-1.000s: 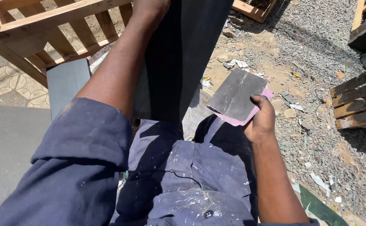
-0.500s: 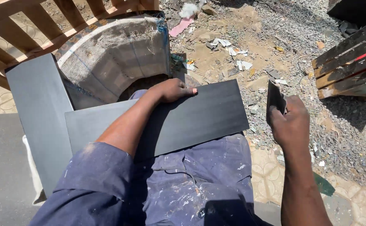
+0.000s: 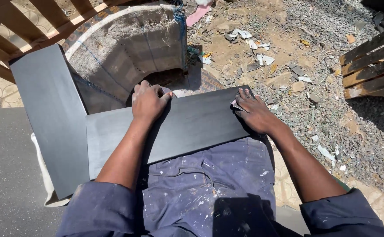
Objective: Using sandpaper to smooth the edges and surfaces of black rectangular plates in a workshop setting.
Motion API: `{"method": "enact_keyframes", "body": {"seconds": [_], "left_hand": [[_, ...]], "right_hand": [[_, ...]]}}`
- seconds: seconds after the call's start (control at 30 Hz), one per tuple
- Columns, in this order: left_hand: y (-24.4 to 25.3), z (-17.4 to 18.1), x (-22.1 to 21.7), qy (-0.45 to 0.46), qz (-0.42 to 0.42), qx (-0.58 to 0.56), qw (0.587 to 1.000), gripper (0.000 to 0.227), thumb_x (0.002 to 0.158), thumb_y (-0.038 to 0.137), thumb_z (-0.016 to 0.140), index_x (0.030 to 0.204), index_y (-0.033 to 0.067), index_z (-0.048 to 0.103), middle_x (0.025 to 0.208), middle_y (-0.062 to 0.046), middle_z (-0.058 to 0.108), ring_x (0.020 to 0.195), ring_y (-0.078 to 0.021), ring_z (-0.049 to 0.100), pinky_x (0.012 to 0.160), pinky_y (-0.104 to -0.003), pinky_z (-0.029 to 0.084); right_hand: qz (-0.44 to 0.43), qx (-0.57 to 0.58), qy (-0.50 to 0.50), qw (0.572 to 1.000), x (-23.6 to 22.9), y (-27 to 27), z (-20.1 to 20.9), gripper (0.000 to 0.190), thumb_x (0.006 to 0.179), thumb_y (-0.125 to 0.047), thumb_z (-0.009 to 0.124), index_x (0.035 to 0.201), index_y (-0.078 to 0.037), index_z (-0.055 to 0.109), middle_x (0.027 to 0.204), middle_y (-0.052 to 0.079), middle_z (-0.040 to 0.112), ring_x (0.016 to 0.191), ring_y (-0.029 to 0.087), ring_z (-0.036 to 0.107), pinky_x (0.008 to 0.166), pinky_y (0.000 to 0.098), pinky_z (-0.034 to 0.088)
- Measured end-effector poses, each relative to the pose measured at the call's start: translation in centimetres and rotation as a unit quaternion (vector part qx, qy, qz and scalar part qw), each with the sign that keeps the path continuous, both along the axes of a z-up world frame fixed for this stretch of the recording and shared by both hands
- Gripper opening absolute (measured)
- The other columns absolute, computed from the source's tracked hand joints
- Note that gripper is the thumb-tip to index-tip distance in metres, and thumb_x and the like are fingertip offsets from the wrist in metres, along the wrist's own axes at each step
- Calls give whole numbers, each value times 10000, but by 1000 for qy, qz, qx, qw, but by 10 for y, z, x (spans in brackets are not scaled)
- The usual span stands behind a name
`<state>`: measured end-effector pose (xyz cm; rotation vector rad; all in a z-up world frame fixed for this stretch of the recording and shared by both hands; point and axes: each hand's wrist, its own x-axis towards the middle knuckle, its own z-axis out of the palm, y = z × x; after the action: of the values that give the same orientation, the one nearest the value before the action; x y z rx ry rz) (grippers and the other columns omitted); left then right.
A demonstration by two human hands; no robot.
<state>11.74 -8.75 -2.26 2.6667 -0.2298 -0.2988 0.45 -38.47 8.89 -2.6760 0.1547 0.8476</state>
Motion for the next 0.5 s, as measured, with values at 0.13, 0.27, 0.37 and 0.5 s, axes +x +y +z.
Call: {"method": "enact_keyframes", "body": {"seconds": [0.13, 0.27, 0.37, 0.5], "left_hand": [[-5, 10, 2, 67, 55, -59, 994, 307, 887, 452, 743, 837, 150, 744, 872, -179, 643, 974, -445, 650, 805, -557, 541], [-13, 4, 2, 88, 68, -30, 993, 272, 880, 486, 726, 830, 223, 774, 825, -151, 708, 948, -402, 708, 782, -519, 562], [-15, 24, -3, 98, 71, -16, 993, 293, 882, 517, 716, 849, 234, 784, 829, -147, 715, 944, -394, 721, 789, -508, 569], [-19, 46, -7, 88, 68, -25, 994, 343, 907, 442, 704, 867, 110, 781, 863, -237, 716, 963, -449, 708, 825, -552, 556]], "right_hand": [[-25, -51, -82, 995, 15, 1, -80, 673, 961, -405, 350, 1562, -113, 435, 1647, 163, 363, 1571, 312, 212, 1286, 489, 72], [124, 45, -183, 974, -2, 135, -35, 616, 890, -335, 561, 1452, -82, 550, 1539, 237, 465, 1479, 389, 366, 1257, 530, 168], [94, 64, -232, 966, -3, 137, -65, 562, 819, -349, 653, 1347, -157, 662, 1371, 192, 527, 1330, 383, 477, 1129, 502, 291], [39, 123, -282, 951, 4, 66, -102, 439, 746, -292, 734, 1106, -43, 698, 1156, 187, 565, 1179, 421, 536, 1008, 470, 445]]}}
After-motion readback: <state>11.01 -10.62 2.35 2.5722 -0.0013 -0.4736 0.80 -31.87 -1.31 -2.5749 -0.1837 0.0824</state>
